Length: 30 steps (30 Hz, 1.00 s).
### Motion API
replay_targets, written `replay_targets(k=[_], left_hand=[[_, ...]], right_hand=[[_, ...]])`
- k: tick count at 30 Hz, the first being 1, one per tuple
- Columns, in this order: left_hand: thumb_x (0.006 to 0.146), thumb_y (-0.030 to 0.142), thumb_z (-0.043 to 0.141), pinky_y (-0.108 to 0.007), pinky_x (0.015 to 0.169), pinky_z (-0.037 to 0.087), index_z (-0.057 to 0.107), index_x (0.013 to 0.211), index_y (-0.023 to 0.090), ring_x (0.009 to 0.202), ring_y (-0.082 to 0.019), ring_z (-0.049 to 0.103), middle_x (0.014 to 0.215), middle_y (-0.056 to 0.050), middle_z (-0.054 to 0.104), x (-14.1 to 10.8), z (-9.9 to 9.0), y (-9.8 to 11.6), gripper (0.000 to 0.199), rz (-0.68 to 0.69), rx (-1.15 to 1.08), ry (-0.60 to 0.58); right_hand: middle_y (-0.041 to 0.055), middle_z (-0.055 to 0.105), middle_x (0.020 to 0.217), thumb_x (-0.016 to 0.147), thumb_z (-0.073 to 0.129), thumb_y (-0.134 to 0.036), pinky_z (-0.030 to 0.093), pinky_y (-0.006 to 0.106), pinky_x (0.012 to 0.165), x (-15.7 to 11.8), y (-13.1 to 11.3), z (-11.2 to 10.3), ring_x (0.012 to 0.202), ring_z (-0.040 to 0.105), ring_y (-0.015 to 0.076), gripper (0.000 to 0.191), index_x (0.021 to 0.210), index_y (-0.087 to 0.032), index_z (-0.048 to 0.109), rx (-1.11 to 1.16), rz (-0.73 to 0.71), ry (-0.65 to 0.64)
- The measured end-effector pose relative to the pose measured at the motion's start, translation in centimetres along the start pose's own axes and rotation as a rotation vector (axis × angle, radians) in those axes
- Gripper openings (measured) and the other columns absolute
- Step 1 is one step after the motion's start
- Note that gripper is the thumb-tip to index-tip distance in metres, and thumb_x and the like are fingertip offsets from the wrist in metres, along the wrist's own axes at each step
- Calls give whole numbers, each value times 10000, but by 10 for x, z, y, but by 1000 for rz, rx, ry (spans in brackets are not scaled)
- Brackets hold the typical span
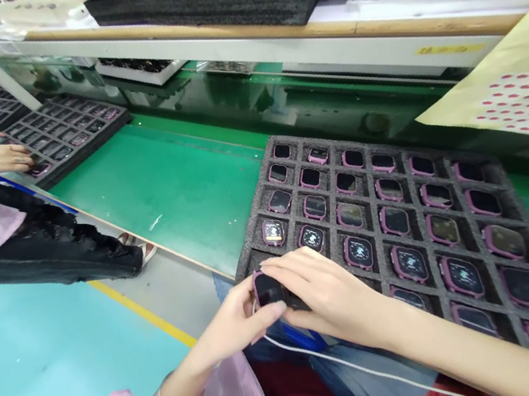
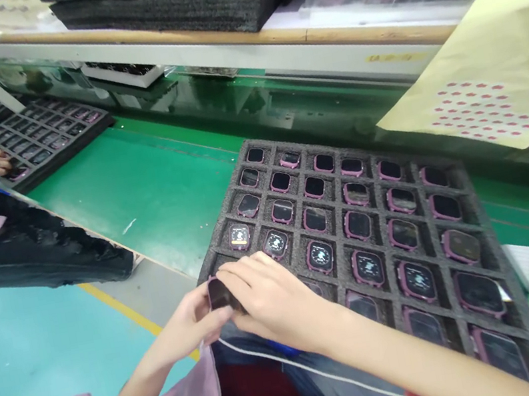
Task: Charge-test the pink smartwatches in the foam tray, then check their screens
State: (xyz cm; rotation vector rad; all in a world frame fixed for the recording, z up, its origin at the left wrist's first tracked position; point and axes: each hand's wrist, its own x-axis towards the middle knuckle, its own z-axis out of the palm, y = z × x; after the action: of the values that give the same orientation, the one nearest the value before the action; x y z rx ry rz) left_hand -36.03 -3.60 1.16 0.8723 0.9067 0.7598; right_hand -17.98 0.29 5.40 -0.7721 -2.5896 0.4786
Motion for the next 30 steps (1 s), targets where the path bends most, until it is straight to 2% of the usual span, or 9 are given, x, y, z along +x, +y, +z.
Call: replay_targets(k=[3, 5, 8, 10, 13, 16, 20, 23, 30], left_hand=[[825, 442, 651, -172, 359, 245, 553, 981, 149, 344, -35, 300, 507, 101, 395, 3, 2, -2, 346, -4, 10, 8], [828, 409, 659, -173, 388, 289, 577, 990, 141, 391, -43, 356, 566, 69, 472, 4, 4, -2, 324, 21, 33, 30], [796, 354, 705, -212, 603, 454, 619, 989, 131, 673, -122, 549, 805, -23, 615, 6, 6, -1, 307, 105, 68, 83], [798, 353, 700, -247, 706, 472, 629, 998, 130, 793, -168, 572, 862, -41, 636, 6, 8, -1, 308, 118, 84, 93], [822, 359, 670, -241, 651, 451, 631, 1008, 130, 697, -149, 551, 778, -14, 623, 6, 9, -1, 298, 85, 113, 89], [829, 348, 662, -243, 660, 442, 639, 1001, 122, 697, -149, 544, 794, -20, 627, 7, 10, -1, 284, 100, 140, 84], [838, 331, 652, -264, 742, 455, 640, 1022, 128, 826, -189, 569, 887, -50, 649, 10, 13, -4, 274, 140, 144, 75], [834, 331, 654, -280, 785, 459, 639, 1058, 137, 905, -217, 569, 910, -57, 650, 15, 17, -7, 296, 150, 174, 115], [808, 358, 681, -273, 738, 459, 653, 1005, 132, 833, -199, 570, 870, -55, 636, 26, 24, -8, 301, 95, 192, 135]], right_hand=[[202, 678, 1055, 823, 571, -110, 534, 470, 821, -3, -1, 2, 943, 646, 314, 303, 1117, -40, 587, -66, -6, 48], [202, 680, 1051, 830, 552, -106, 547, 462, 805, -5, 0, 4, 933, 657, 310, 300, 1122, -46, 587, -87, 9, 61], [203, 663, 1103, 848, 530, -120, 562, 450, 810, -11, 0, 10, 986, 652, 305, 336, 1178, -64, 560, -73, 32, 97], [206, 646, 1145, 879, 511, -137, 565, 445, 835, -15, -2, 16, 1034, 638, 300, 357, 1230, -71, 528, -55, 51, 134], [204, 629, 1183, 926, 482, -161, 564, 439, 867, -22, -5, 22, 1058, 631, 294, 376, 1295, -88, 484, -38, 102, 189], [201, 626, 1195, 935, 482, -179, 561, 444, 885, -27, -3, 24, 1077, 627, 294, 393, 1320, -101, 467, -10, 115, 215], [194, 633, 1178, 914, 501, -182, 561, 469, 882, -29, 6, 20, 1081, 622, 296, 394, 1299, -101, 488, 18, 81, 194], [181, 635, 1176, 881, 511, -162, 557, 464, 890, -30, 15, 14, 1082, 621, 292, 409, 1288, -121, 508, 31, 70, 189], [152, 623, 1198, 825, 582, -148, 525, 488, 935, -31, 30, 8, 1096, 607, 287, 440, 1260, -152, 519, 122, 120, 112]])
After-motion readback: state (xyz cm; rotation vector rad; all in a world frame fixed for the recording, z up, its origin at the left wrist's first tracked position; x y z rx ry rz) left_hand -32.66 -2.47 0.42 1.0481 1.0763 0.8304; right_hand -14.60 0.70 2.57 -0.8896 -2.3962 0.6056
